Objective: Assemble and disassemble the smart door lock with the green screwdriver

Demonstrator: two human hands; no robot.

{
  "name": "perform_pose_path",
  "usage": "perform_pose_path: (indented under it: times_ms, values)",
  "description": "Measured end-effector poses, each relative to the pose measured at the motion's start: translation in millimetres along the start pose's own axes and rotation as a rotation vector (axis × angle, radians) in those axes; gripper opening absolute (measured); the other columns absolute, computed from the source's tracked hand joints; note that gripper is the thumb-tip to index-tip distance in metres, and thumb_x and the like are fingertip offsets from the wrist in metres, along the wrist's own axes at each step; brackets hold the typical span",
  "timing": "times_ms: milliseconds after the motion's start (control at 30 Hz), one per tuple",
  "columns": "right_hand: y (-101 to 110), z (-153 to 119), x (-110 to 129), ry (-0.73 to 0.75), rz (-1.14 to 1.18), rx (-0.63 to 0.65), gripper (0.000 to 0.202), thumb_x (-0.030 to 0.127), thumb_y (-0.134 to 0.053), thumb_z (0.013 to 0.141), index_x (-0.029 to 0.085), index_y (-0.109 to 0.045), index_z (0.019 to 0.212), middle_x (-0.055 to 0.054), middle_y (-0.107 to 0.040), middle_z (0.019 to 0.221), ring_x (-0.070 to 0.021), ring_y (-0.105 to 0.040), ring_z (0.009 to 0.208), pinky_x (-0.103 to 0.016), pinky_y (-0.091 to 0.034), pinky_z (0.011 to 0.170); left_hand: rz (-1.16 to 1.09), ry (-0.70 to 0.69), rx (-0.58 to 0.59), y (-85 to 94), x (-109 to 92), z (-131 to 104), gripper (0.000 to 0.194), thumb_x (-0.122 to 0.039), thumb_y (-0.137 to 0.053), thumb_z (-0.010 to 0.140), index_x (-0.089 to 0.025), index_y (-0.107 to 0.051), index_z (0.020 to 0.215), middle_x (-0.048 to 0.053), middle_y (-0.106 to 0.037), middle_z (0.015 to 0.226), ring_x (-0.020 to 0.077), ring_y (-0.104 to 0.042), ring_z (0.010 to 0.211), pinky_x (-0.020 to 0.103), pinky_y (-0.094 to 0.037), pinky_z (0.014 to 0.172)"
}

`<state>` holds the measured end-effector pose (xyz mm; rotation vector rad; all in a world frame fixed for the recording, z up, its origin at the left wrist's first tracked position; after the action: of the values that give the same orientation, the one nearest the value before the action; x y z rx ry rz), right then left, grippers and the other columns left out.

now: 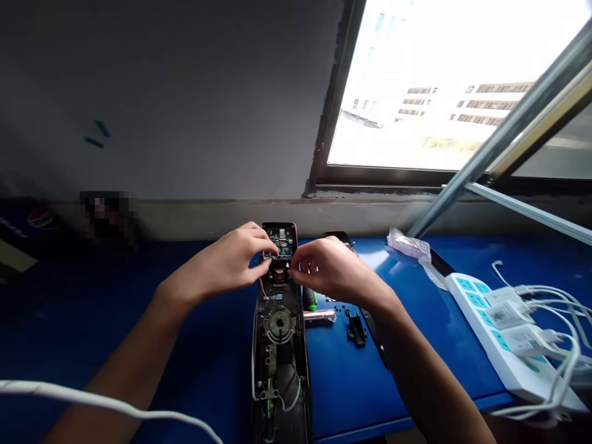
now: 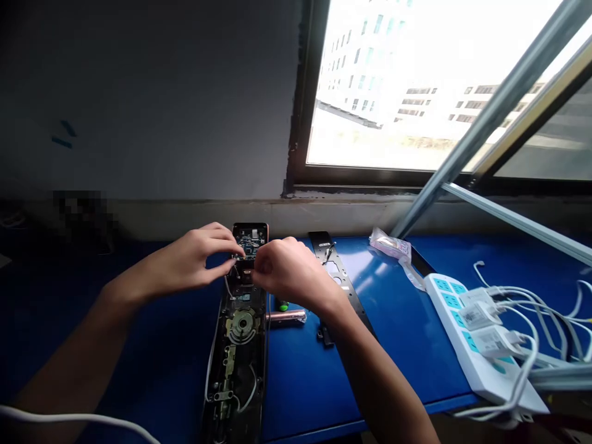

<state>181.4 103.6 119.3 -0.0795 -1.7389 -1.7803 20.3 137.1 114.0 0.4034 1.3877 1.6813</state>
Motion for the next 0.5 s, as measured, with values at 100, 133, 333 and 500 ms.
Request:
perform_pose_path:
  times_ms: [100, 133, 333, 500]
  values:
    - [-8, 10, 6, 0.056, -0.029, 0.03, 0.011, 0.021, -0.067, 0.087, 0.021, -0.077, 0.081, 0.002, -0.073, 0.074, -0.0095, -0.059, 0.066, -0.024, -0.04, 0.062, -0.014, 0.021, 0.061, -4.2, 0, -1, 0.02, -0.018, -0.062, 0.095, -0.022, -0.08, 0.103, 0.007, -0.073, 0.101, 0.0236, -0.063, 0.107, 0.036, -0.054, 0.092]
    - [-12, 12, 7, 0.081, -0.039, 0.043, 0.011, 0.02, -0.067, 0.087, 0.021, -0.077, 0.082, 0.002, -0.074, 0.075, -0.01, -0.06, 0.066, -0.025, -0.04, 0.064, -0.015, 0.025, 0.078, -5.4, 0, -1, 0.02, -0.016, -0.063, 0.095, -0.022, -0.08, 0.103, 0.006, -0.073, 0.1, 0.0235, -0.063, 0.107, 0.035, -0.054, 0.092]
    - [-27, 15, 8, 0.16, -0.197, 0.097, 0.014, 0.017, -0.065, 0.09, 0.022, -0.078, 0.09, 0.0, -0.074, 0.086, -0.0132, -0.063, 0.073, -0.027, -0.04, 0.065, -0.029, 0.031, 0.099, -7.2, 3, -2, 0.017, -0.014, -0.063, 0.095, -0.021, -0.079, 0.098, 0.006, -0.073, 0.096, 0.0231, -0.062, 0.105, 0.034, -0.053, 0.09]
    - [-32, 17, 8, 0.173, -0.238, 0.094, 0.016, 0.015, -0.064, 0.089, 0.021, -0.079, 0.09, -0.001, -0.074, 0.086, -0.013, -0.062, 0.073, -0.027, -0.037, 0.064, -0.025, 0.017, 0.097, -9.8, 6, -1, 0.018, -0.013, -0.064, 0.094, -0.022, -0.08, 0.099, 0.006, -0.073, 0.094, 0.0235, -0.063, 0.104, 0.034, -0.053, 0.089]
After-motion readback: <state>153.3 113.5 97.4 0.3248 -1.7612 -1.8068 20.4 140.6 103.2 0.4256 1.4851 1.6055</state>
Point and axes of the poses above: each hand's wrist, its own z-axis towards the middle knuckle, its own y-axis out of the back of the hand, x = y × z, the point moved 6 cm from there along z, towards the middle knuckle
